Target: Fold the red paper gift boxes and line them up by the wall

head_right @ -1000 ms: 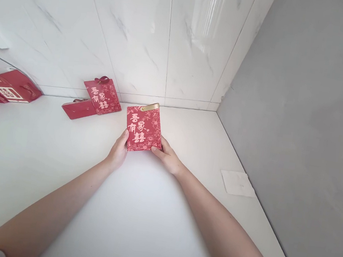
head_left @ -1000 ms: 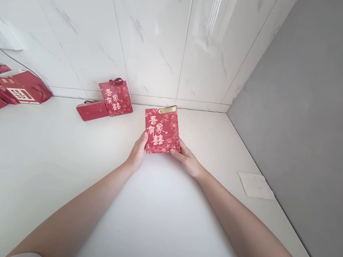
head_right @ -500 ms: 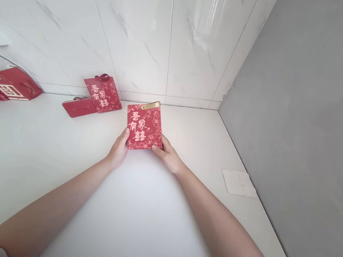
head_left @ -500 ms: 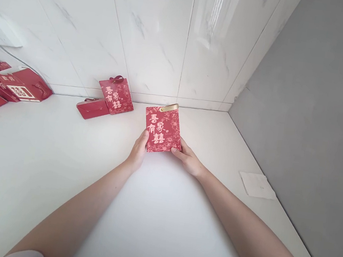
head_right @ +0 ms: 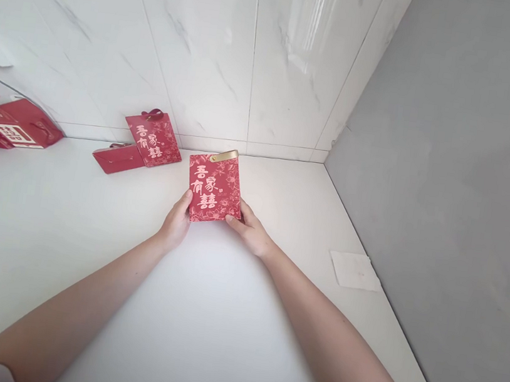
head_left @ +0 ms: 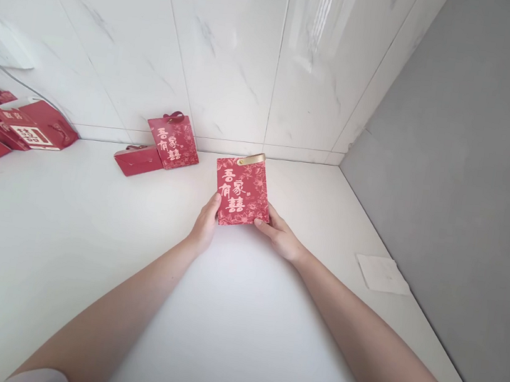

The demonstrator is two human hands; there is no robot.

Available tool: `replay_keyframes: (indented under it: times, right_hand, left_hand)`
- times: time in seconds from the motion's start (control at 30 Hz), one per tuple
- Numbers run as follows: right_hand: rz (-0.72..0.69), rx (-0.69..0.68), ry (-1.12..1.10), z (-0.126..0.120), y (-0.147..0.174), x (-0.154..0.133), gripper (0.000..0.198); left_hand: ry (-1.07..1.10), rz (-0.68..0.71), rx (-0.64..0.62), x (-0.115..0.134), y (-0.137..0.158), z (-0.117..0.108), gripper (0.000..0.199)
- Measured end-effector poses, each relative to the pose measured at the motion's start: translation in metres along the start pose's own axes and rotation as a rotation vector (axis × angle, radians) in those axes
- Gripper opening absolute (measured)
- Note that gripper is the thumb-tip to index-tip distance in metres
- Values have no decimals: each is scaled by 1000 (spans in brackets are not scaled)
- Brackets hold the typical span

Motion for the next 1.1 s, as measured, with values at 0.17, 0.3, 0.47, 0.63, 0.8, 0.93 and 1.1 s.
replay_keyframes:
  times: [0.17, 0.3, 0.47, 0.63, 0.8, 0.93, 1.1]
  right_hand:
    - [-4, 13, -8, -1, 0, 1, 61]
    - [5, 20, -21, -1, 1, 3, 59]
    - [8, 30, -27, 0, 2, 2, 61]
    - [11, 31, -18, 0, 1, 1, 63]
    - [10, 26, -6, -1, 2, 1, 64]
    - [18, 27, 12, 1, 2, -1, 64]
    - [14, 39, 31, 1, 2, 0, 66]
  left_hand:
    - [-1, 4, -3, 1, 0, 0, 49]
    - [4, 10, 5, -1, 0, 0, 50]
    - [6, 8, -6, 0, 0, 0, 50]
    - [-3, 13, 1, 1, 0, 1, 51]
    - [-21, 14, 14, 0, 0, 1, 53]
    - [-50, 18, 10, 2, 1, 1, 53]
    - [-79, 32, 17, 2, 1, -1, 56]
Point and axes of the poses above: each hand's wrist, its own y-axis away from the middle knuckle, its own z-axis out of the palm, x = y × z, the point moved 3 cm from there along -y, towards the middle knuckle, and after that the axes turned 9 degrees about -y, right-handed, at the moved point
